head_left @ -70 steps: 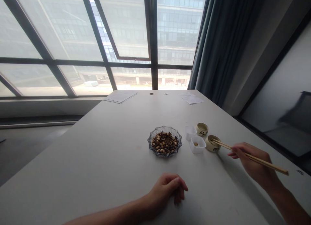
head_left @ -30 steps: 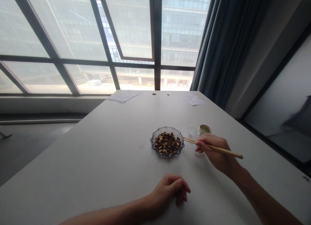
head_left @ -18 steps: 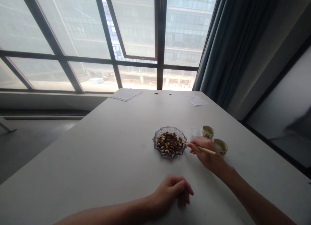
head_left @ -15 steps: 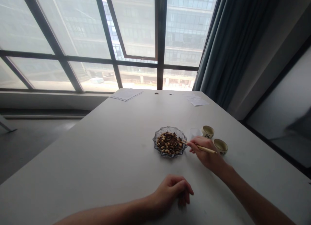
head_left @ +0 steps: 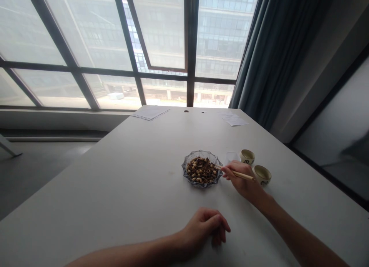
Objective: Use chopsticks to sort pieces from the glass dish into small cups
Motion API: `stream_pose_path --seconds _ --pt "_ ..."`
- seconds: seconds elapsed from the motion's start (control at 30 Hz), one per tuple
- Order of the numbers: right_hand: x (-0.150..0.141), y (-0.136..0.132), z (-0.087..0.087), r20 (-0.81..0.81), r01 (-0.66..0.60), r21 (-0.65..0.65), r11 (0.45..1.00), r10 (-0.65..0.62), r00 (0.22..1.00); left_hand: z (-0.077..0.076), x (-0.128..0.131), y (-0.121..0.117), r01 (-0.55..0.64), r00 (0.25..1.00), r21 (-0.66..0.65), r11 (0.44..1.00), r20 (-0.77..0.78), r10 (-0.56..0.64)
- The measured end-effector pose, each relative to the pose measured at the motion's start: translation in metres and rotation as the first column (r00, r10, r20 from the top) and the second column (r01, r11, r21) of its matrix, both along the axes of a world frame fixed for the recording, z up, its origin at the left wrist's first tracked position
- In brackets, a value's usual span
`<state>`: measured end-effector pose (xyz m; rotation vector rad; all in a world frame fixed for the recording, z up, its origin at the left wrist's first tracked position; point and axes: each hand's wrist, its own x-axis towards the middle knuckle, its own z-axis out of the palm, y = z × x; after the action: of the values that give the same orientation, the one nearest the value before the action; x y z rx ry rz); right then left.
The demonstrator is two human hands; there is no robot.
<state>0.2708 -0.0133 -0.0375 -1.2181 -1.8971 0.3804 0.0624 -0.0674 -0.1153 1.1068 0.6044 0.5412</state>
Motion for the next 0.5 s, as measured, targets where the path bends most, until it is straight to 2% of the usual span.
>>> stream_pose_path --seconds 0.3,0.5 --pt "0.0017 0.0031 -0.0090 -0.052 0.029 0.013 0.999 -0.028 0.998 -0.0013 0.0008 -0.0003 -0.008 1.000 -0.002 1.000 -0.004 0.008" --pt "0.0050 -0.0047 -0.0024 -0.056 0.042 0.057 0.997 -0.038 0.998 -0.0019 -0.0009 0.0001 -0.003 1.000 0.003 1.000 0.005 0.003"
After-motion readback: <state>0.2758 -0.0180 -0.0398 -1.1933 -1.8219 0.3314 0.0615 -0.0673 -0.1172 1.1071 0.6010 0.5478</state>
